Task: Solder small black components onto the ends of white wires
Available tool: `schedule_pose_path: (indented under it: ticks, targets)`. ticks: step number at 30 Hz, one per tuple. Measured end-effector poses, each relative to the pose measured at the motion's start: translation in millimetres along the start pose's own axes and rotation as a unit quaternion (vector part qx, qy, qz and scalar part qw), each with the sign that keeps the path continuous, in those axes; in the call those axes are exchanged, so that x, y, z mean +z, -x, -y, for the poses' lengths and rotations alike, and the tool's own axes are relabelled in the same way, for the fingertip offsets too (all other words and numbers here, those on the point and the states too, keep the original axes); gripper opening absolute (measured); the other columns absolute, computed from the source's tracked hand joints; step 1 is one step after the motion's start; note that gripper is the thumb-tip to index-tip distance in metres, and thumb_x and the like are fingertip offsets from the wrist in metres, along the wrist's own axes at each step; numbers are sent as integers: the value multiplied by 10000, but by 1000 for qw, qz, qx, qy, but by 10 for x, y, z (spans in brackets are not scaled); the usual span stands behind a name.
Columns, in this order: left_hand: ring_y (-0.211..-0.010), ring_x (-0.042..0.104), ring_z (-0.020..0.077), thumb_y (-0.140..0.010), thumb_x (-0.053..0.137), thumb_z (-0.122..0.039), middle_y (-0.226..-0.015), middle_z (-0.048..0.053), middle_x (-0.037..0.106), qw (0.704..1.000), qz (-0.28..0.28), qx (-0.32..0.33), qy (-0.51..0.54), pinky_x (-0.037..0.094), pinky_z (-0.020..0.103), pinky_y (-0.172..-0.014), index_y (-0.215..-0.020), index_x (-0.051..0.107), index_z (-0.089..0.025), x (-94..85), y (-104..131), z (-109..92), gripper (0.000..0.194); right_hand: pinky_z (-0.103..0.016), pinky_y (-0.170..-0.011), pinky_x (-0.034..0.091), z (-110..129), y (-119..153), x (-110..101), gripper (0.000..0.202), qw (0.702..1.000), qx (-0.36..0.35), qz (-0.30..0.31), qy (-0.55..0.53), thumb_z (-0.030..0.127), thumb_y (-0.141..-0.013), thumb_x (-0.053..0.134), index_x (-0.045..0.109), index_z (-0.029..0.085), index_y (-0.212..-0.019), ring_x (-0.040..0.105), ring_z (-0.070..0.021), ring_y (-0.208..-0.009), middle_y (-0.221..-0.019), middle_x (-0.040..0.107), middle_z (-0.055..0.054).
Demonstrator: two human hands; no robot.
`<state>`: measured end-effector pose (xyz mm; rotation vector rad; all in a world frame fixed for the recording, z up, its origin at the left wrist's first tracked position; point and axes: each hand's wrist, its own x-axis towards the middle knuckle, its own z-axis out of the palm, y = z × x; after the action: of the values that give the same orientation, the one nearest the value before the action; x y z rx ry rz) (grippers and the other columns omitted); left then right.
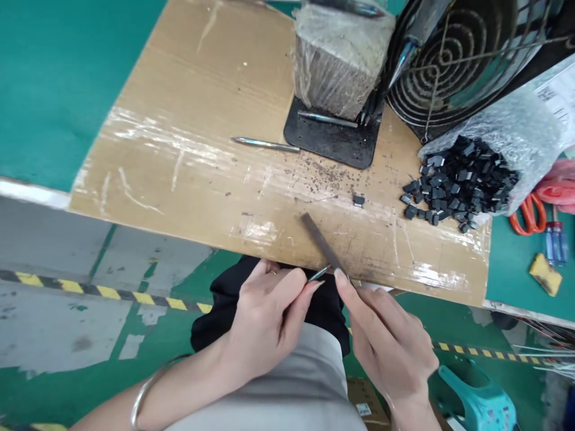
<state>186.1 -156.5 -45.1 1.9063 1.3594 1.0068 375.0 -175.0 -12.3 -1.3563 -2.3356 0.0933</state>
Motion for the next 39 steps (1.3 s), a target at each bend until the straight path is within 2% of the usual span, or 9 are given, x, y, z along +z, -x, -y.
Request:
schedule_pose_path:
  ticks: [4,9,11,16,21,24,31,36,39]
  targets:
    - [-555,258,137,-937,520,-24,-623,-78,284,999,-9,35,-37,286,297,-611,-715,306,-223,25,-8,26,367,-257,-608,447,28,60,-73,594,1000,-2,20,23,2,-978,507,455,188,-1540,623,-116,-643,-783,738,-3]
    - [-540,255,135,-935,509,-19,-618,-80,286,999,-3,33,-38,282,297,-606,-715,305,-221,27,-3,27,362,-234,-633,458,16,-60,0,370,1000,2,1,-8,-15,-969,510,723,129,-1235,635,-97,-672,-799,740,-12]
    - [-536,267,131,-938,500,-17,-615,-81,290,1000,2,18,-23,285,289,-605,-718,304,-220,20,-3,17,358,-231,-633,454,10,-54,0,360,1000,0,4,-11,-19,-972,497,732,122,-1205,631,-93,-670,-794,734,-12]
    - [-545,274,133,-945,489,-22,-605,-81,281,1000,10,0,11,290,272,-603,-725,286,-220,12,-5,11,359,-253,-613,434,21,63,-67,499,1000,4,10,30,-13,-963,528,615,179,-1415,619,-108,-658,-779,733,5]
    - [-568,299,138,-959,486,-39,-615,-72,312,1000,16,-20,17,285,265,-594,-728,295,-220,1,3,16,350,-225,-632,461,-1,-40,12,399,1000,0,2,-2,-22,-957,512,715,145,-1257,641,-89,-675,-806,742,-6]
    - [-571,310,136,-960,483,-37,-616,-69,308,999,22,-34,28,285,262,-589,-724,294,-219,-9,-1,0,354,-237,-629,459,1,8,-25,422,1000,-1,12,6,-30,-946,507,712,150,-1268,646,-101,-682,-799,740,-10]
    - [-552,283,133,-948,501,-30,-608,-76,302,1000,5,2,0,290,276,-603,-714,296,-219,4,-2,16,364,-225,-630,465,4,-35,-14,371,1000,-2,0,1,-24,-948,527,731,134,-1215,645,-95,-676,-793,739,-12]
    - [-526,286,133,-942,526,-40,-581,-80,327,998,-11,42,-53,295,299,-612,-696,324,-223,33,-4,35,367,-235,-632,465,6,45,-66,556,1000,4,17,13,-10,-964,516,537,180,-1486,638,-103,-664,-802,744,-4]
    - [-513,297,139,-936,536,-51,-560,-76,353,995,-19,60,-73,291,309,-601,-683,329,-229,45,-7,38,372,-238,-633,465,11,58,-68,632,1000,5,13,18,-27,-952,526,458,200,-1538,629,-107,-647,-791,744,1]
